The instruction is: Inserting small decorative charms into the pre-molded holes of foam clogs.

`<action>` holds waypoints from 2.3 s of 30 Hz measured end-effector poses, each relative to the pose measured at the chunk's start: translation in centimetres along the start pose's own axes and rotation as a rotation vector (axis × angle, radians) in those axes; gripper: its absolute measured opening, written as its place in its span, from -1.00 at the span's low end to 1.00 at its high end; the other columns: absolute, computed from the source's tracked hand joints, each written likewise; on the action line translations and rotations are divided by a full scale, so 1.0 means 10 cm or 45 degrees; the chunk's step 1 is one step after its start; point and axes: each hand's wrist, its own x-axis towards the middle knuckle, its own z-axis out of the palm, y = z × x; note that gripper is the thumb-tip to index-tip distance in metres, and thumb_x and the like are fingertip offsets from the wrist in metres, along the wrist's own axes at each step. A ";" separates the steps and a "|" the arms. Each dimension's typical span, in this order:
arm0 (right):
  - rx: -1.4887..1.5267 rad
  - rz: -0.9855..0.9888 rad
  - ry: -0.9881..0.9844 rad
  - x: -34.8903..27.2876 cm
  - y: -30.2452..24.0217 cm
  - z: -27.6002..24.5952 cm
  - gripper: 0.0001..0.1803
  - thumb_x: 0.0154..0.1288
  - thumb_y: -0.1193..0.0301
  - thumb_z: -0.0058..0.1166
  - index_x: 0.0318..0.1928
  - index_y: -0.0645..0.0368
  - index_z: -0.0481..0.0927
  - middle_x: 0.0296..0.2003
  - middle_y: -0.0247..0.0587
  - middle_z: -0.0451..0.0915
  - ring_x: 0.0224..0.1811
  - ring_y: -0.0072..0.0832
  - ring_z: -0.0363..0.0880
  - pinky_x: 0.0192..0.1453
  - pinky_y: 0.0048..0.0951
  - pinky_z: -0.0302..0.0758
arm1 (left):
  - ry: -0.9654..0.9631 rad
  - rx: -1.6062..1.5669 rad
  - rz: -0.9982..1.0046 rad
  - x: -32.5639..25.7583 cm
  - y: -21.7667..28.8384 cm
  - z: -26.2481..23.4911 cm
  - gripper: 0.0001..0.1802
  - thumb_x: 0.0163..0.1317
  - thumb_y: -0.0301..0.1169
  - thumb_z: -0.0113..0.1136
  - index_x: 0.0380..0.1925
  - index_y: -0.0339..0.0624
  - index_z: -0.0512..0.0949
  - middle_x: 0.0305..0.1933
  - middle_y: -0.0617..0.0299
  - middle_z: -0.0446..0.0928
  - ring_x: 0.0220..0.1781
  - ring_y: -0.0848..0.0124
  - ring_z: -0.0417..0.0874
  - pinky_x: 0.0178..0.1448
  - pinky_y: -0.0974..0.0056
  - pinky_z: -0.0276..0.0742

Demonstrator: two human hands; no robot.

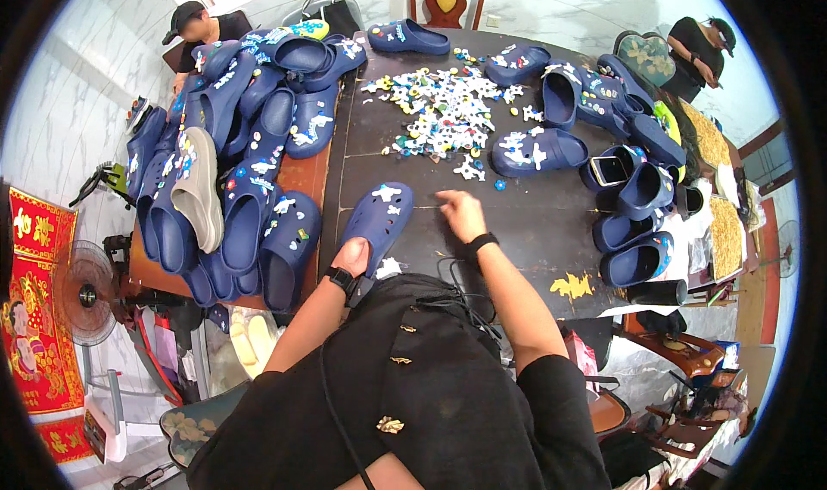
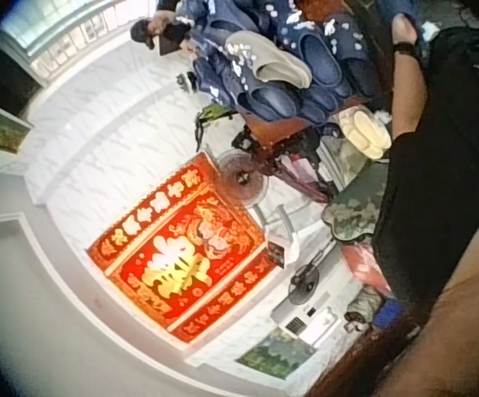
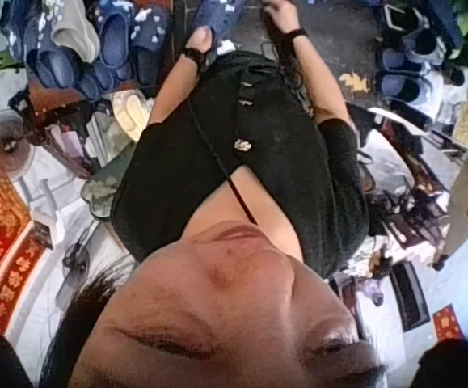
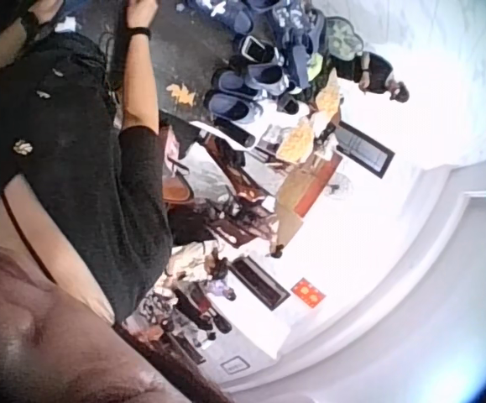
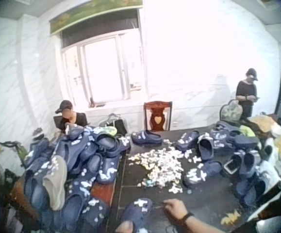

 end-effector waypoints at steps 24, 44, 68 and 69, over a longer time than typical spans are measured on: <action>-0.116 0.103 0.480 0.60 0.57 -0.23 -0.87 0.04 0.53 0.18 -0.35 0.17 0.53 -0.49 -0.07 0.62 -0.39 -0.21 0.64 -0.27 -0.28 0.52 | -0.026 0.005 -0.001 -0.25 0.24 0.54 -0.59 0.33 -0.24 0.00 0.05 -0.30 0.44 0.12 0.18 0.49 0.12 0.37 0.47 0.25 0.25 0.31; 0.339 0.144 -0.160 0.03 -0.09 0.30 -0.88 -0.01 0.62 0.25 -0.43 0.23 0.57 -0.59 -0.29 0.57 -0.53 -0.57 0.52 -0.40 -0.50 0.45 | 0.351 0.119 0.115 0.16 -0.06 0.50 -0.83 0.19 -0.25 0.24 -0.44 -0.07 0.54 -0.47 0.41 0.46 -0.40 0.57 0.47 -0.25 0.42 0.35; 1.299 0.535 -0.233 -0.11 -0.34 0.22 -0.90 0.29 0.50 0.12 -0.30 0.25 0.47 -0.40 -0.13 0.64 -0.46 -0.45 0.67 -0.45 -0.60 0.56 | 0.366 0.090 0.111 0.15 -0.05 0.56 -0.80 0.19 -0.23 0.23 -0.42 -0.09 0.53 -0.45 0.38 0.45 -0.37 0.52 0.48 -0.17 0.37 0.39; 1.299 0.533 -0.234 -0.11 -0.37 0.25 -0.90 0.29 0.50 0.12 -0.30 0.25 0.47 -0.40 -0.13 0.64 -0.46 -0.45 0.67 -0.45 -0.60 0.56 | 0.366 0.091 0.113 0.15 -0.06 0.53 -0.80 0.19 -0.23 0.23 -0.42 -0.09 0.53 -0.45 0.38 0.45 -0.37 0.52 0.48 -0.17 0.37 0.39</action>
